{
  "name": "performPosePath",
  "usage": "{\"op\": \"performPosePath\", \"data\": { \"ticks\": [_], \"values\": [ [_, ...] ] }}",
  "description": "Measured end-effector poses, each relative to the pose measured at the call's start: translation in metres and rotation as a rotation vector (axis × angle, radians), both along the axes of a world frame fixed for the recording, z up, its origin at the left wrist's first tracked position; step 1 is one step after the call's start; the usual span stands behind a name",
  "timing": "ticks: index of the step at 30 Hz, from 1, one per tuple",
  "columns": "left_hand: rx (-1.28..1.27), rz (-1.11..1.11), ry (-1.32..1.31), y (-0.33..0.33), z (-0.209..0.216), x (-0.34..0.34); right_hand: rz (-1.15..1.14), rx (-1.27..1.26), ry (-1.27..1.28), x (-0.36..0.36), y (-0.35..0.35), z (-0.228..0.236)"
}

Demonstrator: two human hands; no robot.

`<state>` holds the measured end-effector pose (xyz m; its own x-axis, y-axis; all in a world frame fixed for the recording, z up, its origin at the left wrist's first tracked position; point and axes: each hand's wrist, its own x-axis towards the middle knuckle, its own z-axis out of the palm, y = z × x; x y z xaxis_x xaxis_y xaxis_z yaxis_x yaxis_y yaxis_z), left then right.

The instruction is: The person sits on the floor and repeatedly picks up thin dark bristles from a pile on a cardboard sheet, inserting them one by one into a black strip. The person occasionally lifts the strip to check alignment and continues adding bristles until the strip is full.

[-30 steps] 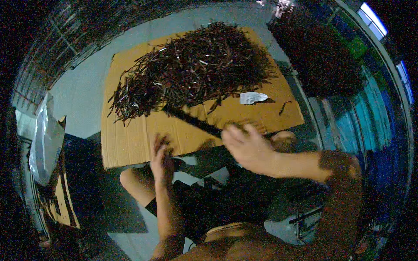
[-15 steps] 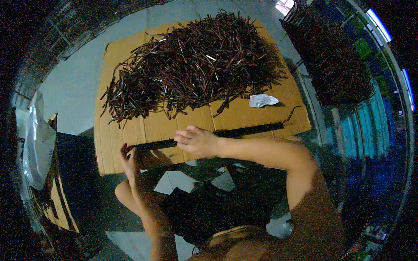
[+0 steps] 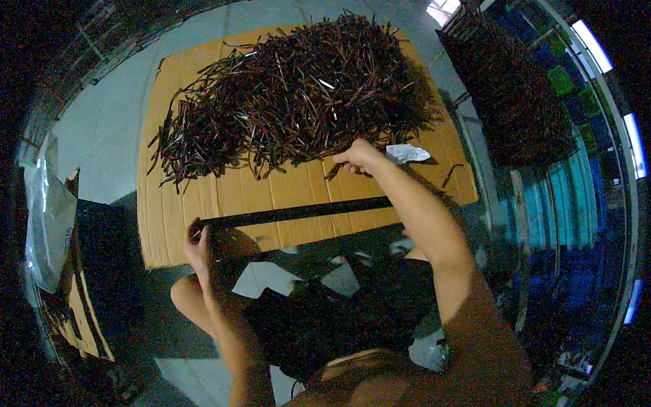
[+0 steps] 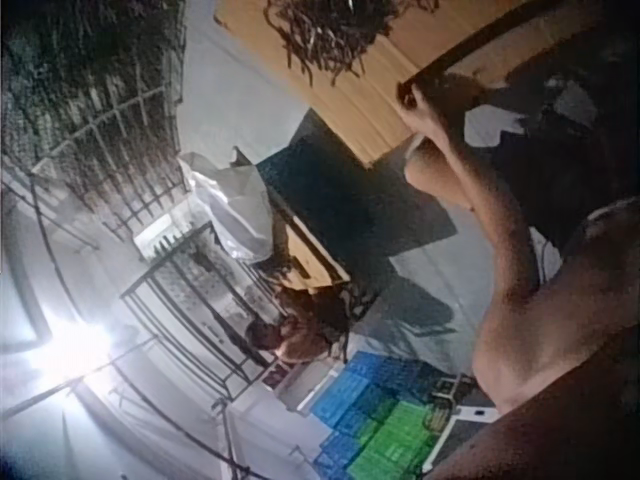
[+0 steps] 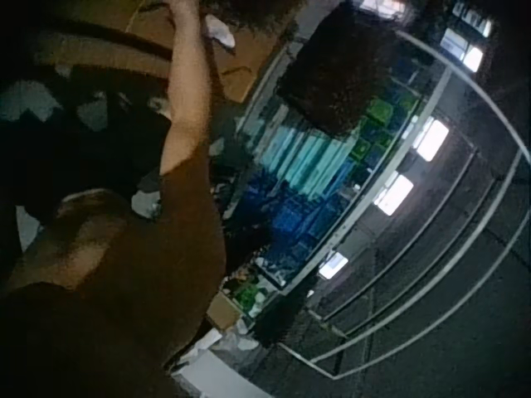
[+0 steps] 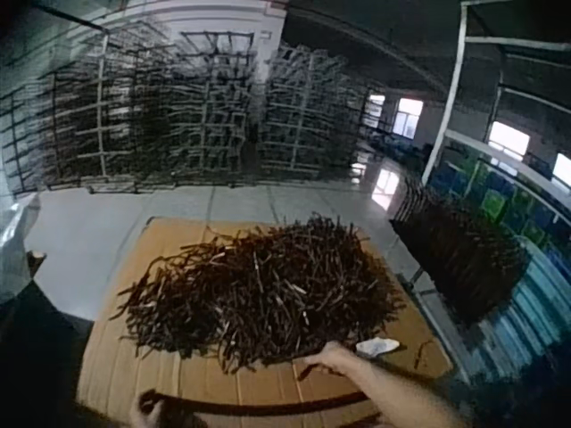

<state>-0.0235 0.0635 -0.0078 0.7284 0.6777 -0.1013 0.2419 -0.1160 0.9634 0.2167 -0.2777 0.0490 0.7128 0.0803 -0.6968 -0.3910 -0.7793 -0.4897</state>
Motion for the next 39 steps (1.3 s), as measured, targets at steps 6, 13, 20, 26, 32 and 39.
{"op": "performPosePath", "data": {
  "ticks": [6,13,20,26,32,39],
  "values": [
    [-0.013,-0.017,0.047,-0.016,0.017,0.004,-0.257,0.316,0.295,-0.013,0.017,-0.003],
    [0.083,0.109,-0.028,-0.013,0.002,0.0,-0.164,0.758,0.377,-0.068,0.117,0.022],
    [0.314,0.194,-0.074,-0.028,0.016,0.006,0.715,0.277,-0.791,-0.071,0.201,-0.005],
    [0.458,0.243,-0.006,-0.031,0.001,0.003,0.597,0.384,-0.396,-0.085,0.22,-0.013],
    [0.457,0.233,0.022,-0.03,0.001,0.006,0.569,0.719,-0.682,-0.132,0.232,-0.009],
    [0.565,0.217,0.01,-0.029,0.0,0.006,0.548,0.729,-0.57,-0.132,0.235,-0.017]
  ]
}}
